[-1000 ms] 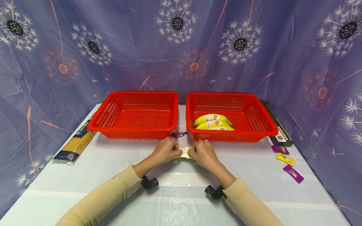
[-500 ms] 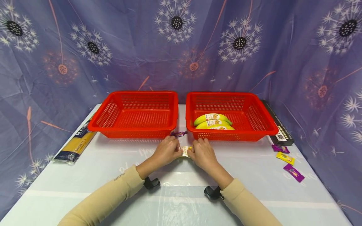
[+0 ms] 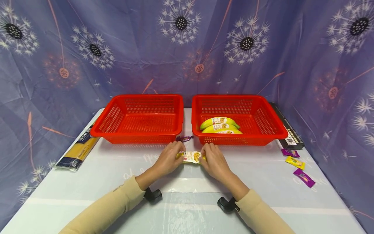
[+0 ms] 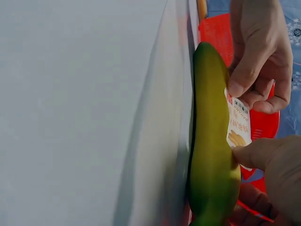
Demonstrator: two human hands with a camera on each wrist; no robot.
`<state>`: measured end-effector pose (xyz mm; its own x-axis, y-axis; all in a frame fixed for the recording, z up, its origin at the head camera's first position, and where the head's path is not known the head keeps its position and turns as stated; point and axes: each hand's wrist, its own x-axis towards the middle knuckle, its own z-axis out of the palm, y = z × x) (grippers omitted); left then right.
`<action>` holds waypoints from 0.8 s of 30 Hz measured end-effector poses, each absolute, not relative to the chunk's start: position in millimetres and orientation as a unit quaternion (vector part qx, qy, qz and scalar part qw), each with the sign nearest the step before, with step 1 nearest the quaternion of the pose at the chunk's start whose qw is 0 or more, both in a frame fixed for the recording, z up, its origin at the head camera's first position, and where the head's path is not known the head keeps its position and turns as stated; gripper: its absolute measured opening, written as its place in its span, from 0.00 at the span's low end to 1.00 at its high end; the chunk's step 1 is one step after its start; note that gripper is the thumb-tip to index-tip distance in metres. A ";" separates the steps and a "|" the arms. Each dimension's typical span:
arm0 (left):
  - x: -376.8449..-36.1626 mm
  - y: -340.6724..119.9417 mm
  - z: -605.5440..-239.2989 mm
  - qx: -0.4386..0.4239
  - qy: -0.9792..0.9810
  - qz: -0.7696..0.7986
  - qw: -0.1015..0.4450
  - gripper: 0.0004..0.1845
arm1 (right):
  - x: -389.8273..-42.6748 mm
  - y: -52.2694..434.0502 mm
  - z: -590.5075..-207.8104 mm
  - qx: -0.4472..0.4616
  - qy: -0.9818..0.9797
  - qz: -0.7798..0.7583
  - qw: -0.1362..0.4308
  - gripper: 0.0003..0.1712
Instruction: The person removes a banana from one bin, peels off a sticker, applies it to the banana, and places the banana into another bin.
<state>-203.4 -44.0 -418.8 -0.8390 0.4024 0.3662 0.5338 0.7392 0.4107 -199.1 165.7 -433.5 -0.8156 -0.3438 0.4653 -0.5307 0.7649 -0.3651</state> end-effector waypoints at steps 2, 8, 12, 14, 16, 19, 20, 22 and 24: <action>-201.6 -42.9 -421.6 -0.269 -0.919 -0.242 0.156 0.12 | -198.0 165.9 -434.7 0.253 -0.913 0.243 0.206 0.15; -200.3 -36.8 -427.2 -0.262 -0.927 -0.192 0.186 0.06 | -196.6 160.3 -436.4 0.264 -0.913 0.222 0.219 0.11; -199.9 -36.1 -427.6 -0.257 -0.929 -0.193 0.186 0.07 | -195.6 156.9 -436.7 0.250 -0.919 0.210 0.223 0.12; -200.0 -36.5 -427.8 -0.259 -0.926 -0.196 0.193 0.08 | -195.4 156.3 -437.1 0.245 -0.919 0.209 0.227 0.13; -200.2 -37.1 -428.0 -0.263 -0.923 -0.201 0.197 0.08 | -195.0 155.9 -437.1 0.241 -0.920 0.210 0.229 0.14; -200.7 -38.0 -428.9 -0.265 -0.921 -0.205 0.199 0.09 | -195.2 154.7 -437.9 0.237 -0.920 0.208 0.232 0.15; -200.5 -38.4 -429.0 -0.264 -0.922 -0.207 0.195 0.10 | -195.3 154.1 -438.4 0.236 -0.920 0.207 0.233 0.15; -199.8 -38.9 -429.1 -0.261 -0.923 -0.213 0.189 0.11 | -195.8 152.5 -439.7 0.233 -0.922 0.203 0.236 0.15; -198.9 -39.2 -429.0 -0.258 -0.923 -0.216 0.185 0.12 | -196.2 150.5 -440.9 0.227 -0.923 0.199 0.240 0.16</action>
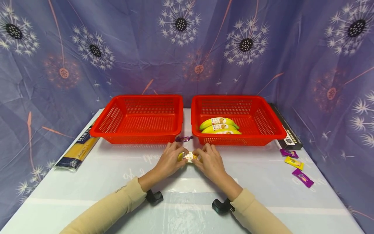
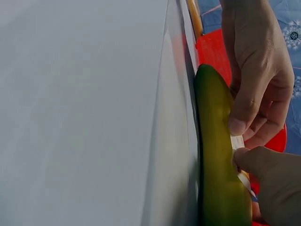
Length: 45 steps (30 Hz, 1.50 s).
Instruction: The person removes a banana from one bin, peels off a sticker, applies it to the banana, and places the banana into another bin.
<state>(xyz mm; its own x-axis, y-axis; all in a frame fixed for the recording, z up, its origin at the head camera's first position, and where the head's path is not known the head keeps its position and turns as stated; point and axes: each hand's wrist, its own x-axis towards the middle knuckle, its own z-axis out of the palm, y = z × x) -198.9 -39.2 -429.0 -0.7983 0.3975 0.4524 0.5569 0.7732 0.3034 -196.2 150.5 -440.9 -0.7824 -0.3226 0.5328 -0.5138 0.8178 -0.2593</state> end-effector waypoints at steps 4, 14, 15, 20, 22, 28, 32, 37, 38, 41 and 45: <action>-198.0 -40.0 -429.8 -0.261 -0.922 -0.216 0.188 0.13 | -197.2 145.7 -441.9 0.216 -0.924 0.197 0.247 0.16; -197.3 -39.5 -428.8 -0.262 -0.923 -0.198 0.202 0.14 | -199.0 146.7 -440.2 0.259 -0.918 0.170 0.248 0.19; -197.5 -38.9 -429.0 -0.260 -0.925 -0.191 0.203 0.14 | -199.0 147.4 -440.5 0.265 -0.916 0.167 0.250 0.19; -198.0 -36.2 -430.3 -0.245 -0.936 -0.166 0.193 0.18 | -199.3 149.7 -443.8 0.290 -0.908 0.172 0.249 0.20; -197.7 -36.3 -430.1 -0.239 -0.939 -0.169 0.181 0.19 | -198.7 150.6 -444.9 0.292 -0.907 0.182 0.244 0.19; -196.6 -43.0 -428.2 -0.235 -0.936 -0.214 0.152 0.16 | -195.4 155.3 -445.8 0.288 -0.910 0.196 0.227 0.23; -194.7 -48.5 -428.3 -0.238 -0.927 -0.249 0.147 0.15 | -193.6 156.8 -446.4 0.280 -0.913 0.199 0.220 0.25; -193.5 -49.9 -430.2 -0.240 -0.924 -0.252 0.158 0.14 | -194.1 150.3 -447.9 0.259 -0.915 0.207 0.230 0.24; -193.4 -49.7 -430.5 -0.241 -0.924 -0.250 0.160 0.14 | -194.5 148.3 -448.2 0.254 -0.916 0.207 0.233 0.23; -193.2 -49.0 -430.9 -0.244 -0.925 -0.244 0.162 0.15 | -195.1 143.3 -448.6 0.241 -0.917 0.205 0.243 0.21; -193.5 -49.9 -431.2 -0.247 -0.926 -0.234 0.165 0.16 | -194.2 143.6 -447.3 0.239 -0.918 0.196 0.250 0.21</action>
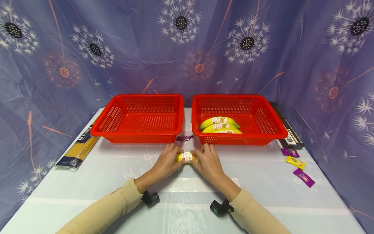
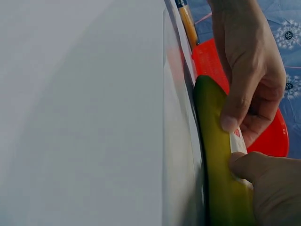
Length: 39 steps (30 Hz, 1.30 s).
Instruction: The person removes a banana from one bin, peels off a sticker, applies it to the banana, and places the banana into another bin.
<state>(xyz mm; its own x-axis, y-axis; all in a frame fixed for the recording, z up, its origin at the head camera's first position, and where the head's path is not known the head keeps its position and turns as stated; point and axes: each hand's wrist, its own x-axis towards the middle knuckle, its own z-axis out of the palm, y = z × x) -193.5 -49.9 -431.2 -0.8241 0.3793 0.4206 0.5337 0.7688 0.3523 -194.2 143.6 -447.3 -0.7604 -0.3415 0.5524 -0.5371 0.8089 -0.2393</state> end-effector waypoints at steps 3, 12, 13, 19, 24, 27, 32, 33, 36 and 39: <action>-193.9 -51.2 -431.3 -0.252 -0.925 -0.230 0.170 0.15 | -191.5 148.6 -445.6 0.246 -0.917 0.195 0.244 0.22; -194.8 -51.8 -431.1 -0.270 -0.914 -0.237 0.188 0.14 | -187.3 159.5 -448.3 0.249 -0.908 0.219 0.257 0.25; -194.8 -51.6 -431.0 -0.270 -0.914 -0.238 0.186 0.14 | -187.0 160.1 -448.8 0.247 -0.908 0.219 0.259 0.25; -194.6 -50.5 -430.7 -0.271 -0.916 -0.232 0.186 0.14 | -188.0 160.8 -451.1 0.251 -0.909 0.206 0.262 0.29; -194.2 -50.3 -430.6 -0.269 -0.917 -0.229 0.183 0.14 | -188.7 159.1 -450.5 0.253 -0.908 0.203 0.265 0.26; -194.2 -50.8 -430.9 -0.265 -0.918 -0.236 0.179 0.15 | -188.6 158.7 -450.8 0.252 -0.906 0.215 0.264 0.26; -193.3 -53.0 -431.9 -0.246 -0.925 -0.246 0.155 0.16 | -189.4 158.9 -454.0 0.253 -0.903 0.224 0.265 0.25; -192.9 -54.0 -432.1 -0.241 -0.927 -0.247 0.147 0.16 | -189.4 158.9 -454.6 0.252 -0.903 0.225 0.264 0.25; -191.7 -58.6 -432.1 -0.222 -0.934 -0.253 0.121 0.17 | -189.2 158.6 -455.5 0.250 -0.903 0.232 0.260 0.25; -191.0 -65.9 -431.0 -0.202 -0.937 -0.270 0.090 0.18 | -188.5 157.1 -455.9 0.242 -0.905 0.242 0.251 0.25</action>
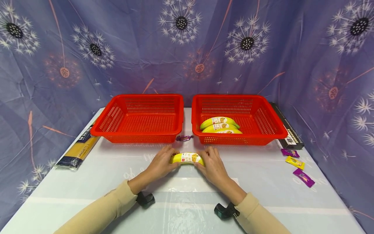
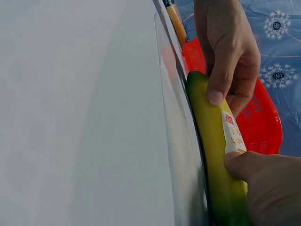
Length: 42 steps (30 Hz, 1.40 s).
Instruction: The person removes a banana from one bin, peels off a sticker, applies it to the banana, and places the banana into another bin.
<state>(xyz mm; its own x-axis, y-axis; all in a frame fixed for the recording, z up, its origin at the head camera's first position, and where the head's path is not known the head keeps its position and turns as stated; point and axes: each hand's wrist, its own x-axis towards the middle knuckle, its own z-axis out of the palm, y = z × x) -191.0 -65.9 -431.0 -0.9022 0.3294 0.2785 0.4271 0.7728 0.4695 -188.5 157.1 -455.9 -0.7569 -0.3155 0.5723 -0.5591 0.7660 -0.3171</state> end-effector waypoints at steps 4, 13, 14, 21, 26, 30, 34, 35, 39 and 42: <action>-190.6 -77.4 -427.8 -0.181 -0.936 -0.297 0.048 0.18 | -187.6 152.0 -455.9 0.230 -0.909 0.252 0.239 0.25; -187.6 -93.6 -424.1 -0.159 -0.937 -0.308 0.034 0.17 | -187.9 136.7 -453.7 0.219 -0.920 0.249 0.208 0.25; -187.2 -94.2 -424.5 -0.158 -0.937 -0.309 0.035 0.16 | -188.0 136.0 -453.3 0.217 -0.921 0.250 0.204 0.25; -185.9 -95.4 -427.2 -0.161 -0.937 -0.309 0.036 0.15 | -184.9 143.1 -445.7 0.188 -0.917 0.329 0.127 0.24; -185.2 -95.9 -426.5 -0.159 -0.937 -0.309 0.036 0.15 | -182.7 164.4 -439.5 0.124 -0.889 0.438 0.048 0.24; -185.1 -96.6 -425.7 -0.160 -0.937 -0.308 0.037 0.15 | -183.7 190.1 -437.2 0.068 -0.869 0.489 0.032 0.24; -185.0 -97.1 -425.9 -0.161 -0.938 -0.305 0.038 0.15 | -187.5 216.3 -433.3 0.003 -0.831 0.555 0.031 0.28; -185.0 -97.2 -425.9 -0.161 -0.938 -0.306 0.038 0.14 | -188.7 221.8 -431.5 -0.013 -0.814 0.580 0.032 0.29; -184.7 -97.1 -426.6 -0.161 -0.939 -0.303 0.038 0.15 | -192.0 238.0 -423.9 -0.052 -0.736 0.673 0.050 0.23; -184.4 -96.5 -427.2 -0.160 -0.940 -0.299 0.037 0.15 | -194.5 246.1 -418.8 -0.062 -0.680 0.728 0.066 0.16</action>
